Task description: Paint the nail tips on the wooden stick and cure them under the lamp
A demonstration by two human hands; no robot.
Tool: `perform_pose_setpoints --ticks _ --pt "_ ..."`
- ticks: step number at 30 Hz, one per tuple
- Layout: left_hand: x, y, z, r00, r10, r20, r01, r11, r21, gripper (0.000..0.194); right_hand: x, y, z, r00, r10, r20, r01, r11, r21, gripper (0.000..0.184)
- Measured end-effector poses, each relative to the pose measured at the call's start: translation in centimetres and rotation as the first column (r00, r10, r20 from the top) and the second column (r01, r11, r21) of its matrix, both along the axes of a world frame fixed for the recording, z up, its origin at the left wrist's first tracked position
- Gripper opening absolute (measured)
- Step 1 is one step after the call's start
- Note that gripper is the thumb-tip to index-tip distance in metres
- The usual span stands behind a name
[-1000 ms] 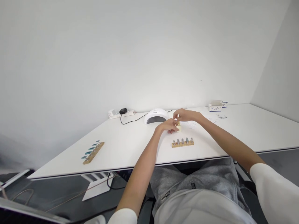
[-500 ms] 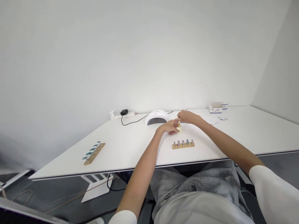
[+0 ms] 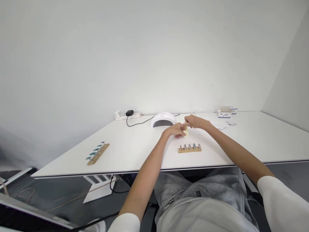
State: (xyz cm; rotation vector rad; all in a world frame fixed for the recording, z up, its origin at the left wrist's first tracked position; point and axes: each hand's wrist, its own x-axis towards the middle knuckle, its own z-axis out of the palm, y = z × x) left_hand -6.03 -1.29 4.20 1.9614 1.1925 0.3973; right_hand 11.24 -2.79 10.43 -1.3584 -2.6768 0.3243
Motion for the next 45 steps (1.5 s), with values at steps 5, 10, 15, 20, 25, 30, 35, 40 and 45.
perform_pose_setpoints --ticks 5,10,15,20,25,30,35,40,45 --pt "0.1 -0.1 -0.1 1.0 0.003 -0.025 -0.003 1.0 0.013 0.012 0.2 0.0 -0.5 0.995 -0.014 0.102 -0.003 0.986 0.164 0.037" --pt "0.3 -0.2 -0.4 0.999 0.029 -0.027 -0.028 0.998 0.053 0.026 0.8 0.2 -0.3 0.994 0.011 0.11 -0.018 0.997 0.07 0.026" --pt "0.8 0.2 -0.8 1.0 0.006 -0.007 -0.006 0.997 0.071 0.017 1.2 0.4 0.0 0.979 -0.019 0.202 -0.001 0.995 0.099 0.029" --pt "1.5 0.5 -1.4 0.999 -0.016 -0.029 0.02 0.989 0.145 0.013 1.1 0.5 -0.7 0.926 -0.052 0.375 -0.057 0.96 0.275 0.023" --pt "2.0 0.4 -1.5 0.999 0.027 -0.037 -0.014 0.95 0.311 0.016 1.8 1.6 -2.0 0.884 -0.024 0.467 -0.19 0.894 0.405 0.032" --pt "2.1 -0.1 -0.9 0.998 0.042 0.038 -0.052 0.948 0.315 0.022 2.5 2.2 -2.2 0.94 -0.155 0.305 0.0 0.892 0.453 0.041" --pt "2.1 -0.1 -1.0 0.992 0.105 0.064 -0.119 0.953 0.28 0.02 1.8 2.1 -2.3 0.953 -0.235 0.194 0.118 0.871 0.476 0.054" --pt "1.7 0.5 -1.1 0.979 0.196 -0.048 -0.148 0.861 0.487 0.027 0.9 1.7 -2.4 0.942 -0.267 0.202 0.14 0.862 0.488 0.049" --pt "1.7 0.8 -1.1 0.941 0.317 -0.121 -0.17 0.748 0.642 0.021 0.5 1.7 -2.3 0.937 -0.237 0.257 0.071 0.849 0.524 0.045"
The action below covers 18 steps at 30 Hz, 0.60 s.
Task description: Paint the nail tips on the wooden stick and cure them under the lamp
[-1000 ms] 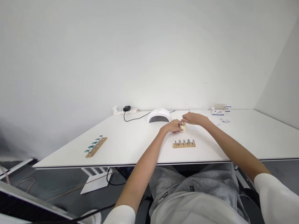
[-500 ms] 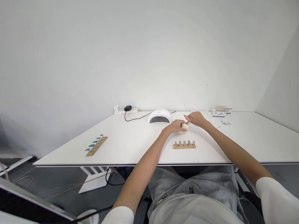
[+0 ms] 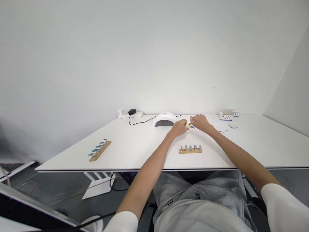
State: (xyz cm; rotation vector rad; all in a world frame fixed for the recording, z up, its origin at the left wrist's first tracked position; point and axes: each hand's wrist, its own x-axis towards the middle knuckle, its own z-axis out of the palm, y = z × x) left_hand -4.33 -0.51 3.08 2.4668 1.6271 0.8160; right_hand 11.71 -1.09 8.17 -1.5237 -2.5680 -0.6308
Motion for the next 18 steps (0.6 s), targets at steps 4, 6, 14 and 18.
perform_pose_setpoints --ticks 4,6,14,18 --pt "0.5 -0.1 0.0 0.999 0.051 -0.01 -0.05 0.998 0.049 0.014 0.2 0.9 -0.2 0.999 0.016 0.029 -0.016 1.0 0.016 0.041" --pt "0.6 -0.3 0.2 0.999 0.022 0.025 -0.022 1.0 0.011 0.014 0.8 1.5 -0.6 0.999 0.035 0.03 -0.035 0.999 0.009 0.037" --pt "-1.9 -0.7 1.7 0.943 -0.05 0.329 0.171 0.921 -0.35 0.016 6.3 3.7 -2.3 0.849 -0.248 -0.466 0.256 0.965 -0.047 0.043" --pt "-2.4 -0.3 1.2 0.965 0.03 0.26 0.049 0.955 -0.292 0.014 8.4 3.9 -2.9 0.82 -0.25 -0.515 0.286 0.958 -0.011 0.04"
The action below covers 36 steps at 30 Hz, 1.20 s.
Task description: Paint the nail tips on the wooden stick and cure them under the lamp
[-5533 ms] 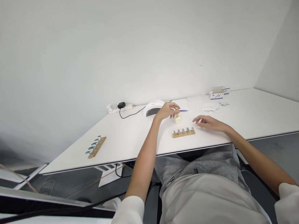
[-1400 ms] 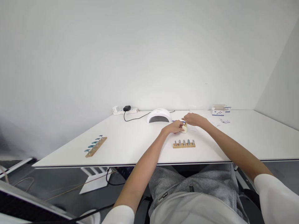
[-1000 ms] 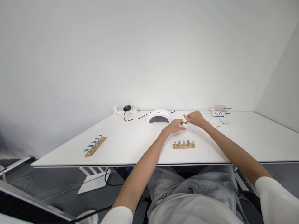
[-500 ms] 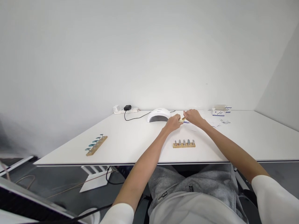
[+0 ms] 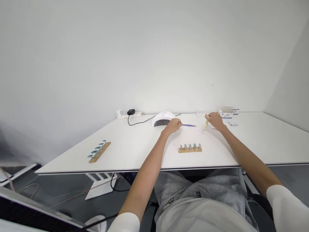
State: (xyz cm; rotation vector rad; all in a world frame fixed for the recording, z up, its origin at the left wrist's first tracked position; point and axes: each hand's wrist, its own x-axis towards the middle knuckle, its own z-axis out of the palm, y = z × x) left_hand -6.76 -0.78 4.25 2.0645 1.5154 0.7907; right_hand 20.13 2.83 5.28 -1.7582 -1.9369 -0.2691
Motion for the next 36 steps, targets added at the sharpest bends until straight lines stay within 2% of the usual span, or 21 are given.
perform_pose_setpoints --ticks 6,13,21,25,30,36 --pt "0.2 0.1 -0.4 0.998 -0.005 -0.058 0.007 0.999 0.036 0.013 -0.8 0.2 -0.6 0.997 0.022 0.08 -0.021 1.0 -0.013 0.036" --pt "0.0 0.0 -0.2 0.996 0.014 -0.091 -0.01 0.999 0.04 0.013 -3.0 0.4 0.2 0.989 0.102 0.107 -0.099 0.995 -0.032 0.037" --pt "0.1 0.0 -0.3 0.993 0.017 -0.12 -0.012 0.999 0.043 0.014 -3.6 2.3 0.4 0.966 0.164 -0.201 -0.186 0.978 -0.095 0.032" --pt "0.2 -0.1 -0.2 0.992 0.023 -0.123 -0.017 0.999 0.05 0.015 -3.0 3.6 0.6 0.945 0.188 -0.267 -0.22 0.971 -0.097 0.02" --pt "0.2 0.0 -0.2 0.992 0.025 -0.124 -0.02 0.999 0.043 0.015 -2.6 5.4 0.5 0.943 0.229 -0.242 -0.256 0.963 -0.086 0.01" --pt "0.2 0.0 -0.2 0.99 0.026 -0.135 -0.018 0.998 0.057 0.015 -3.2 6.7 0.5 0.971 0.191 -0.142 -0.207 0.972 -0.112 0.007"
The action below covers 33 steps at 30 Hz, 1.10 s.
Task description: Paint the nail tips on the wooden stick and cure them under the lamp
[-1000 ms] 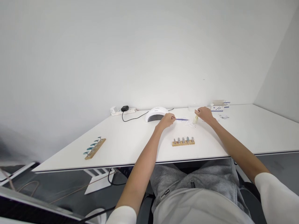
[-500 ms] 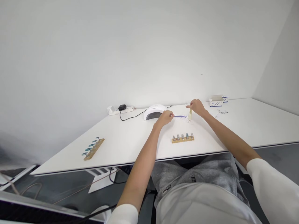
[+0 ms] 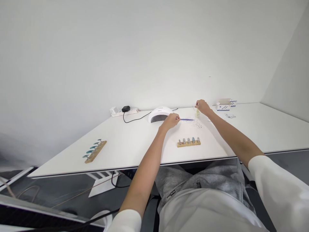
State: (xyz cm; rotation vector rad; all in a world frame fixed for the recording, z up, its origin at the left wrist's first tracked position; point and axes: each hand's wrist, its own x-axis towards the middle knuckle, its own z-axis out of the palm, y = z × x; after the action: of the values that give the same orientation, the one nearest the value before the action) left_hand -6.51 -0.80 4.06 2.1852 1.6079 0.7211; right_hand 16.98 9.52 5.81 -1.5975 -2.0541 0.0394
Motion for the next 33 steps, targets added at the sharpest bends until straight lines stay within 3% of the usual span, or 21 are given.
perform_pose_setpoints --ticks 5,10,12,15,17,18,20,22,23,24,25,29,33 --pt "0.1 -0.2 0.2 1.0 -0.002 0.009 0.002 1.0 -0.003 0.015 -0.3 0.5 0.2 0.996 -0.04 0.082 0.047 0.995 -0.087 0.01" --pt "-0.1 -0.1 0.2 1.0 -0.002 0.013 0.003 1.0 -0.011 0.014 0.7 -0.2 -0.7 0.999 -0.028 -0.018 0.026 0.997 -0.079 0.032" --pt "-0.3 0.1 0.1 1.0 -0.017 0.012 0.017 0.999 -0.037 0.014 1.5 -1.4 -1.3 0.992 -0.021 -0.124 0.021 1.0 -0.006 0.036" --pt "-0.5 0.4 -0.1 0.999 -0.038 0.006 0.038 0.997 -0.067 0.012 3.2 -4.3 -1.9 0.966 0.02 -0.258 0.005 0.995 0.095 0.027" --pt "-0.6 0.6 -0.2 0.999 -0.037 0.002 0.037 0.997 -0.069 0.011 4.4 -6.6 -1.7 0.949 0.111 -0.294 -0.133 0.989 -0.056 0.021" --pt "-0.6 0.7 -0.3 0.999 -0.033 0.002 0.033 0.997 -0.07 0.011 5.0 -7.7 -1.4 0.923 0.196 -0.33 -0.273 0.94 -0.206 0.021" --pt "-0.7 0.8 -0.4 1.0 -0.026 0.002 0.026 0.997 -0.075 0.011 5.9 -9.7 -0.8 0.826 0.378 -0.419 -0.544 0.728 -0.416 0.026" --pt "-0.8 0.9 -0.4 1.0 -0.025 -0.001 0.024 0.997 -0.071 0.012 6.1 -11.1 -0.5 0.743 0.494 -0.451 -0.668 0.505 -0.547 0.037" --pt "-0.9 0.9 -0.4 1.0 -0.024 -0.003 0.024 0.998 -0.066 0.012 6.0 -11.6 -0.4 0.717 0.542 -0.438 -0.685 0.432 -0.587 0.043" --pt "-0.9 0.9 -0.4 1.0 -0.025 -0.005 0.024 0.998 -0.062 0.012 5.7 -12.0 -0.5 0.701 0.584 -0.409 -0.685 0.393 -0.613 0.049" --pt "-1.0 0.8 -0.4 1.0 -0.024 -0.005 0.024 0.998 -0.06 0.012 5.2 -12.2 -0.7 0.691 0.622 -0.367 -0.68 0.387 -0.623 0.054" --pt "-0.9 0.7 -0.3 1.0 -0.026 -0.012 0.025 0.998 -0.063 0.011 3.2 -13.0 -1.6 0.688 0.693 -0.215 -0.65 0.457 -0.607 0.068" --pt "-0.9 0.5 -0.3 0.999 -0.03 -0.021 0.028 0.997 -0.072 0.01 2.0 -13.6 -2.2 0.694 0.693 -0.196 -0.657 0.498 -0.566 0.066"
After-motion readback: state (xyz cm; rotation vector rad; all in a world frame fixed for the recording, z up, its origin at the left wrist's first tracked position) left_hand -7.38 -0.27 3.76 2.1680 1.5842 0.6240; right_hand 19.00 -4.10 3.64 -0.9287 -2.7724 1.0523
